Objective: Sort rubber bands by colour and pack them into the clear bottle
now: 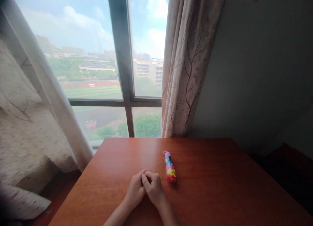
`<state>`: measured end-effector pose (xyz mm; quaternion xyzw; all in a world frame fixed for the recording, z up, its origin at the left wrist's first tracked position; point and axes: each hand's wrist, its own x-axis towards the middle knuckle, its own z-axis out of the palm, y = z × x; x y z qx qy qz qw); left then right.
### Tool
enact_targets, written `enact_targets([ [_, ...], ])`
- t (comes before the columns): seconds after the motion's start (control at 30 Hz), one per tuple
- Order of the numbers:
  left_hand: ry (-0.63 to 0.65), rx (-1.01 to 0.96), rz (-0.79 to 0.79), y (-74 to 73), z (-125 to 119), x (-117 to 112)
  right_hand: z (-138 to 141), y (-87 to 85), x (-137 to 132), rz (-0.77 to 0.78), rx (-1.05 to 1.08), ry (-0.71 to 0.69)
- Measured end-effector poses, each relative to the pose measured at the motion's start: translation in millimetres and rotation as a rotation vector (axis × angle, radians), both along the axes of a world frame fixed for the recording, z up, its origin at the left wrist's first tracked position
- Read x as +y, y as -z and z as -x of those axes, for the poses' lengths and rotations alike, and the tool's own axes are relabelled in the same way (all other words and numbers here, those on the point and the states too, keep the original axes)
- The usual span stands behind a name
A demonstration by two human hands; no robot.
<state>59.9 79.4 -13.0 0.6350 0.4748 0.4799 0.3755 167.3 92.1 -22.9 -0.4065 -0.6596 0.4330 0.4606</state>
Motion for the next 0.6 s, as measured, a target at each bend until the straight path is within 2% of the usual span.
enact_targets([
  [0.6,-0.001,0.001,-0.007,-1.6,0.9,0.8,1.9,2.2,-0.2,-0.020,-0.020,0.021],
])
